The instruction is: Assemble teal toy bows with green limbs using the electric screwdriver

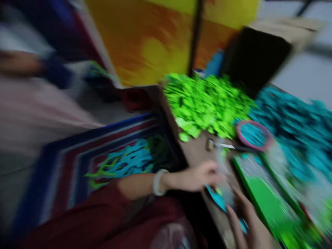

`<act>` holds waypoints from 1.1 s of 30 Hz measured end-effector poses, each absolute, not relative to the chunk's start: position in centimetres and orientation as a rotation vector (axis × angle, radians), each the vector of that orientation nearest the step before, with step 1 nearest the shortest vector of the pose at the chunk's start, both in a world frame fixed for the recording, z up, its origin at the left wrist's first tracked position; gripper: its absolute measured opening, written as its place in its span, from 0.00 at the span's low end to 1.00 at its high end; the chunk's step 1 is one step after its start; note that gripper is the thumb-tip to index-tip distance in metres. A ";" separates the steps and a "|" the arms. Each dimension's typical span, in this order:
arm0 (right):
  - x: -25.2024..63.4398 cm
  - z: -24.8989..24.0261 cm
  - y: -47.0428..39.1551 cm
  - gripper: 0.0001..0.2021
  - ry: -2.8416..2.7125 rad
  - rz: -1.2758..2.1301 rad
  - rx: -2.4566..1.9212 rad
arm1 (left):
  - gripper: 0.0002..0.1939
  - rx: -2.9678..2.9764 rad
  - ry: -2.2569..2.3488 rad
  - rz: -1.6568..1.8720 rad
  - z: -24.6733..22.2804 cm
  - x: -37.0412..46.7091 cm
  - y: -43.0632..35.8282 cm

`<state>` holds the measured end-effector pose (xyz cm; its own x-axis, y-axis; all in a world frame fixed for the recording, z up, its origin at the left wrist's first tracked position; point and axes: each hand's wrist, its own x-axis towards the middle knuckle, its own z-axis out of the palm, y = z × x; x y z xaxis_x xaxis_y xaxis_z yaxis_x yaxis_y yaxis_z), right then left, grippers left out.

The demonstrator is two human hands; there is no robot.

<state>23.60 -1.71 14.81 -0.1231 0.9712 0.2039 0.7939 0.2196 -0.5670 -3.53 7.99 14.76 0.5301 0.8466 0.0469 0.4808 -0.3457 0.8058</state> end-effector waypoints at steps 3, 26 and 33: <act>25.5 12.3 -4.8 0.22 -1.982 0.280 -1.888 | 0.18 1.809 0.846 0.667 12.1 1.8 12.0; 25.9 7.3 -2.1 0.41 -2.078 0.690 -1.826 | 0.17 1.228 0.698 -0.048 6.3 8.9 15.6; 26.9 7.6 -3.1 0.37 -2.135 0.760 -1.710 | 0.17 1.323 0.774 -0.097 6.1 9.2 14.5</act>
<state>26.92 -3.14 7.59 -0.2453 0.9651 -0.0912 0.8056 0.1507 -0.5729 9.24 14.48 6.06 0.7510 0.3562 -0.5559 0.4818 0.2799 0.8303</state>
